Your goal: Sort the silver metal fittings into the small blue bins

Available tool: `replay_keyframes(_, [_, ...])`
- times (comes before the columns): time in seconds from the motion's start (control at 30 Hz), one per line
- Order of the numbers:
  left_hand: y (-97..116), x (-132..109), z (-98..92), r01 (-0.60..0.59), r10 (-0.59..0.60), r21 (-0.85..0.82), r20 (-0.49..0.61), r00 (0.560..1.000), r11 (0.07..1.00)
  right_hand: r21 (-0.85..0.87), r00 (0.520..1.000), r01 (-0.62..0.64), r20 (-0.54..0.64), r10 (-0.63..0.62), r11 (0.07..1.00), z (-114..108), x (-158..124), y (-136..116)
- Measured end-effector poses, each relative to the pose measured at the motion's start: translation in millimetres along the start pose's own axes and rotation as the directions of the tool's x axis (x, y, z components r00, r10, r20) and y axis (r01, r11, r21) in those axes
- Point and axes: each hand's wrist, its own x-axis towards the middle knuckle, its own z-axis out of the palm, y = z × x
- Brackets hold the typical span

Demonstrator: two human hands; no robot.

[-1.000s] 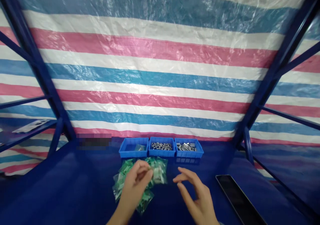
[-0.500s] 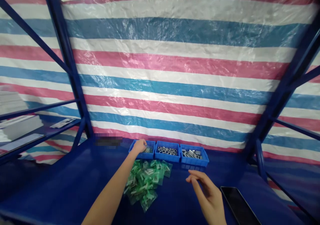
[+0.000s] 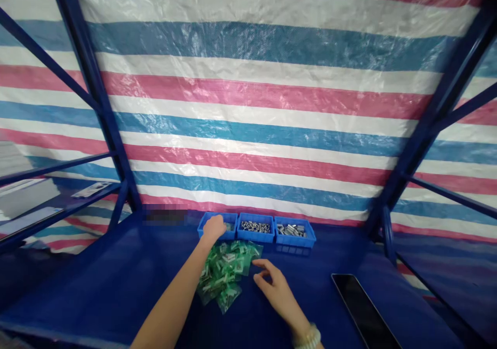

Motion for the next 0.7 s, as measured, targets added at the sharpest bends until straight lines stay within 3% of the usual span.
replay_keyframes(0.23, [5,-12,0.9,0.002,-0.005,-0.066,-0.057,0.998,0.998,0.098,0.991,-0.132,0.004,0.133,0.986,22,18,8])
replay_keyframes(0.4, [9,-42,-10.3,-0.129,0.076,-0.222,-0.231,0.97,0.967,0.148,0.988,-0.116,-0.084,0.13,0.982,17,13,9])
replay_keyframes(0.53, [17,-87,-13.2,-0.318,0.176,-0.392,-0.358,0.917,0.863,0.186,0.98,-0.079,-0.163,0.11,0.979,6,7,11])
replay_keyframes(0.7, [26,-135,-4.4,-0.38,0.228,-0.629,-0.312,0.922,0.678,0.239,0.947,-0.04,-0.302,0.113,0.97,-6,5,13])
